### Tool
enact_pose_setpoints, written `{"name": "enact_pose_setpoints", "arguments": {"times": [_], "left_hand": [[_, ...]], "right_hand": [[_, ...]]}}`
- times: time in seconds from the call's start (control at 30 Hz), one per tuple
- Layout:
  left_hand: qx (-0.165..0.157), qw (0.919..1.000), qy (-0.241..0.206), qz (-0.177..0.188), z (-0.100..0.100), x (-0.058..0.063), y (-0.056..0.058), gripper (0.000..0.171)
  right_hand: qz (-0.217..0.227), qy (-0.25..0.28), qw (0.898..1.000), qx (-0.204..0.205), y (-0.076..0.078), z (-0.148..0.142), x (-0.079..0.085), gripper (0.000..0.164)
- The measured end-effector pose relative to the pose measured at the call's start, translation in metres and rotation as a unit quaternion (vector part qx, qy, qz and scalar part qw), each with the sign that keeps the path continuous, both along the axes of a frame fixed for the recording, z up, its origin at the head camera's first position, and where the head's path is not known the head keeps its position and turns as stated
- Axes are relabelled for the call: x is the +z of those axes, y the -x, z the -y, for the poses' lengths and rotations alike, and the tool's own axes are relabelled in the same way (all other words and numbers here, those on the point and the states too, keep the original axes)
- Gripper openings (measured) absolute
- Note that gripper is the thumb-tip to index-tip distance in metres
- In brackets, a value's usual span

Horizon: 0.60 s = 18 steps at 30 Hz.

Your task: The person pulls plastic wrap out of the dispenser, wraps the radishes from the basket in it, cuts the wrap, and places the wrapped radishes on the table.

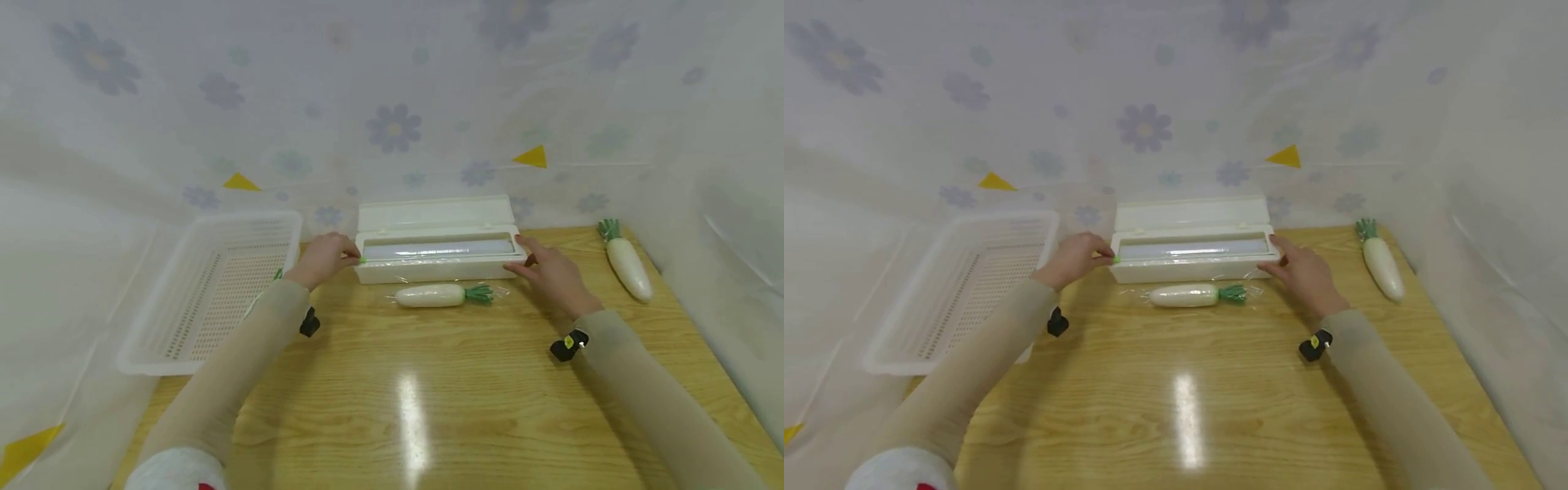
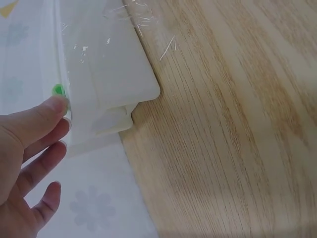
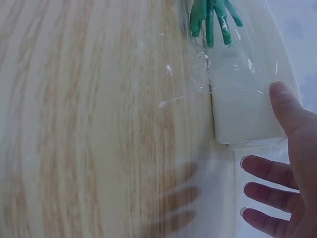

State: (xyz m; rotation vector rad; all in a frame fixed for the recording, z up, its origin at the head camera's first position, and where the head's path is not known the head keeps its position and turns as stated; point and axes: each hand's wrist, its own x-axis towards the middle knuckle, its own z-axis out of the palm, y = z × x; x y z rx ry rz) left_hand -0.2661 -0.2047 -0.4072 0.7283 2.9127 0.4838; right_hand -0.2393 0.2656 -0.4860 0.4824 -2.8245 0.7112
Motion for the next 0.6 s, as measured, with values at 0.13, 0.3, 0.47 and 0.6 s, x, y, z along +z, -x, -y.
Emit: {"name": "enact_pose_setpoints", "arguments": {"times": [0.13, 0.3, 0.47, 0.6], "left_hand": [[0.010, 0.9992, -0.026, 0.028, 0.000, -0.002, 0.001, 0.015], [0.016, 0.9987, -0.032, 0.037, 0.000, -0.001, 0.000, 0.014], [0.016, 0.9986, -0.023, 0.045, -0.001, -0.001, 0.001, 0.014], [0.004, 0.9993, 0.005, 0.037, -0.003, 0.000, -0.001, 0.013]], "right_hand": [[0.014, 0.009, 1.000, -0.001, 0.000, -0.001, -0.001, 0.070], [0.072, 0.019, 0.997, 0.000, 0.001, -0.002, 0.006, 0.077], [0.136, 0.030, 0.990, 0.016, 0.001, -0.007, 0.017, 0.082], [0.161, 0.021, 0.986, 0.037, 0.000, -0.013, 0.021, 0.085]]}}
